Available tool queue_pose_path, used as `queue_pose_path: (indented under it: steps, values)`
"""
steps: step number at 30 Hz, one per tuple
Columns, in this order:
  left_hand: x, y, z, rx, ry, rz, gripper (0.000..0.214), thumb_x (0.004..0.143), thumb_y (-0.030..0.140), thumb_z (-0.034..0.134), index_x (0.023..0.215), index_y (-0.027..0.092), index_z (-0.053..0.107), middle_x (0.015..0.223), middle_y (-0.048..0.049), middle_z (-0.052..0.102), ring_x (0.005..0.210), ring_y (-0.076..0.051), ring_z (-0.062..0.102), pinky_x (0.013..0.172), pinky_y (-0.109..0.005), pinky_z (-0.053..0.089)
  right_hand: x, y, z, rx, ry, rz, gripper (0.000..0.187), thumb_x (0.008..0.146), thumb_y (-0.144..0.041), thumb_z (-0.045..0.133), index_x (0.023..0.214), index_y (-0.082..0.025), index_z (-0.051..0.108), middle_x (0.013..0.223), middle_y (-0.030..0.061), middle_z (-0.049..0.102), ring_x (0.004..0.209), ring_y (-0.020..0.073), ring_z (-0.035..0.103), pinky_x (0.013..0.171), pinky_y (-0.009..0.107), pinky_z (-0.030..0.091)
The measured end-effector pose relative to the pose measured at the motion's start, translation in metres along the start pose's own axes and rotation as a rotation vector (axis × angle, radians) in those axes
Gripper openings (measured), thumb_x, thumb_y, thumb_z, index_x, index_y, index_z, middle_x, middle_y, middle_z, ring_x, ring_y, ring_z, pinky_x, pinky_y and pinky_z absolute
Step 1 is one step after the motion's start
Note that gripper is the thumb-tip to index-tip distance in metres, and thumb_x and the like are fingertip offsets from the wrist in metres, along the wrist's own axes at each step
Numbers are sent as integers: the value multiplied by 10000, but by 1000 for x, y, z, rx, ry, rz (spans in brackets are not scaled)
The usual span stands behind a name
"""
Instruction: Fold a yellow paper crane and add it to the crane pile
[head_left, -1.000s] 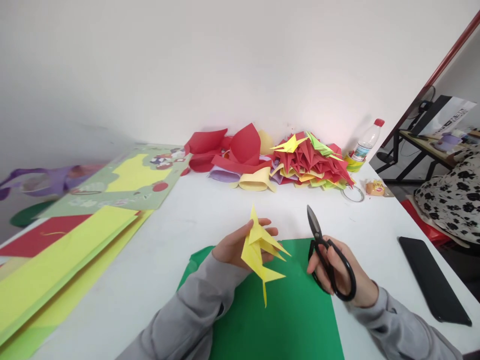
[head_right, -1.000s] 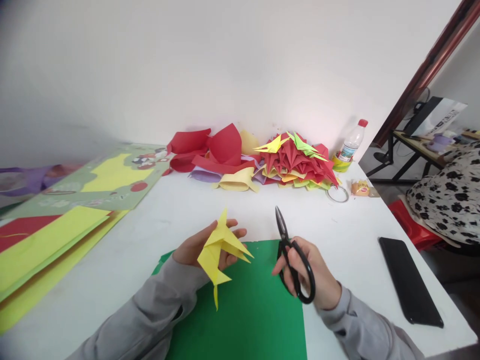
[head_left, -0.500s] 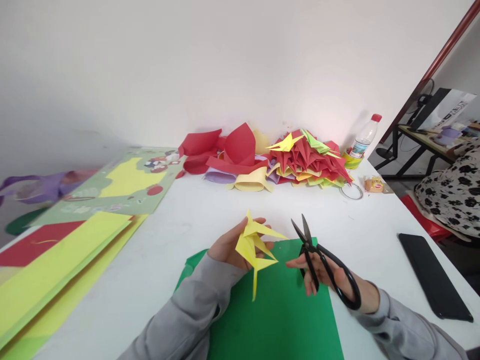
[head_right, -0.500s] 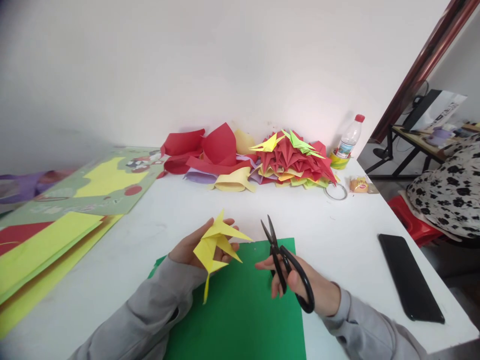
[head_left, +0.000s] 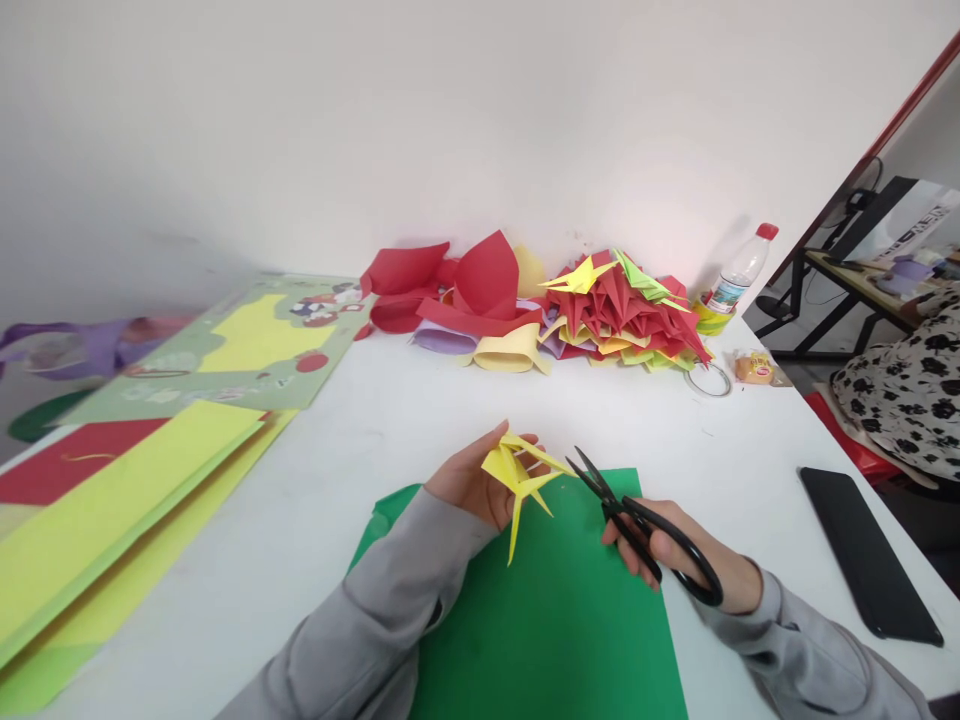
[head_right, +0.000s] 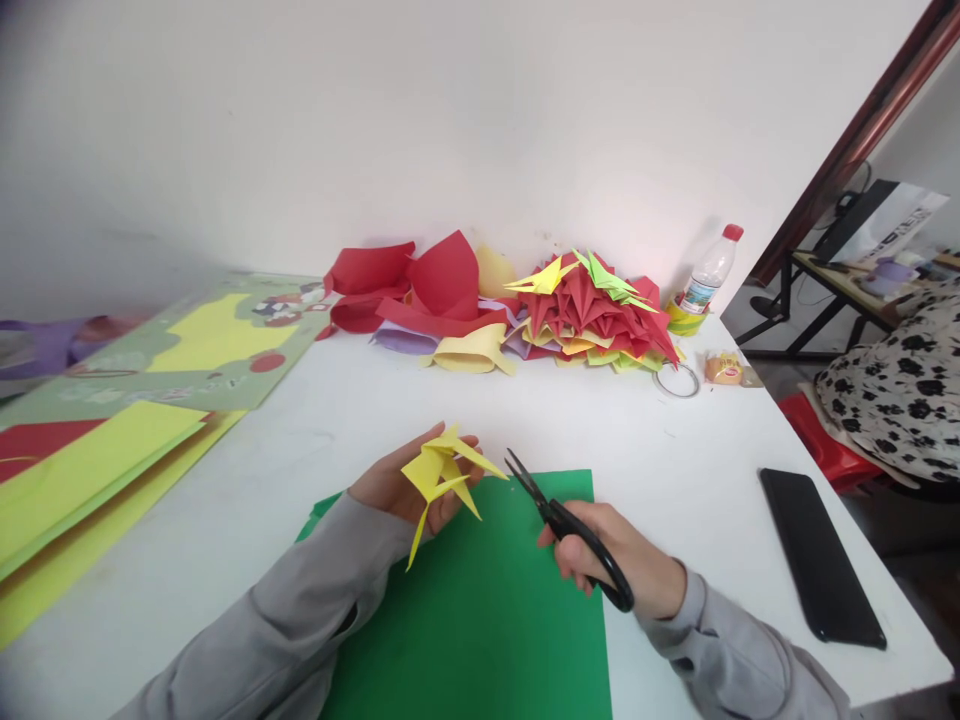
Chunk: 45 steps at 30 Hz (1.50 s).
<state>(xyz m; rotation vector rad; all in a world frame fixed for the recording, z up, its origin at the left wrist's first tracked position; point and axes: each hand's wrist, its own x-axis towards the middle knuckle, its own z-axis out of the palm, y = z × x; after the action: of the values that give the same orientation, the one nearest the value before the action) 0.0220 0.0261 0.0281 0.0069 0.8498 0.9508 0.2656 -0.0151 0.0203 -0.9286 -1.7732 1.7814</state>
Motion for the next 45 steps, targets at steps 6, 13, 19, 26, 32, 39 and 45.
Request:
queue_pose_path:
  steps: [6,13,19,26,32,39,45]
  values:
    - [8,2,-6,21,2,-48,276,923,282,469,858,87,653,641,-91,688,518,-191,683,368,-225,534,-2,-2,0,9,-37,12,725,761,-799,429,932,-112,584,655,1,517,505,78,473,430,194,388]
    - [10,2,-6,70,5,-75,331,948,294,435,806,83,647,638,-103,696,494,-193,681,358,-233,536,0,3,0,1,-40,28,749,753,-806,435,931,-93,577,643,2,520,491,76,475,418,192,391]
    - [12,-1,-8,126,33,-63,387,954,317,437,756,75,663,617,-93,700,435,-149,650,386,-213,549,0,1,1,-15,-54,82,798,693,-845,456,930,-90,562,627,-17,481,484,67,440,424,196,370]
    - [12,-3,-6,106,18,-81,379,952,304,434,757,71,662,597,-85,692,457,-181,671,357,-223,538,3,4,3,-8,-60,82,794,686,-853,448,928,-104,549,615,-29,472,472,61,427,422,195,358]
    - [15,-4,-8,87,5,-85,368,952,266,424,726,72,641,620,-85,698,508,-192,691,399,-237,564,4,12,4,49,-67,58,785,702,-836,462,941,-95,562,619,-25,484,466,57,439,420,188,378]
    - [19,-4,-14,70,0,-81,349,942,273,453,701,89,625,624,-106,700,513,-193,689,423,-244,572,6,23,4,163,-90,6,765,747,-807,448,949,-82,584,620,-6,508,450,62,464,404,183,399]
    - [14,-4,-6,110,43,-58,379,958,265,417,700,79,623,601,-98,695,498,-192,687,396,-229,555,5,18,5,107,-85,4,765,741,-812,447,955,-88,567,620,-15,499,457,57,439,422,188,382]
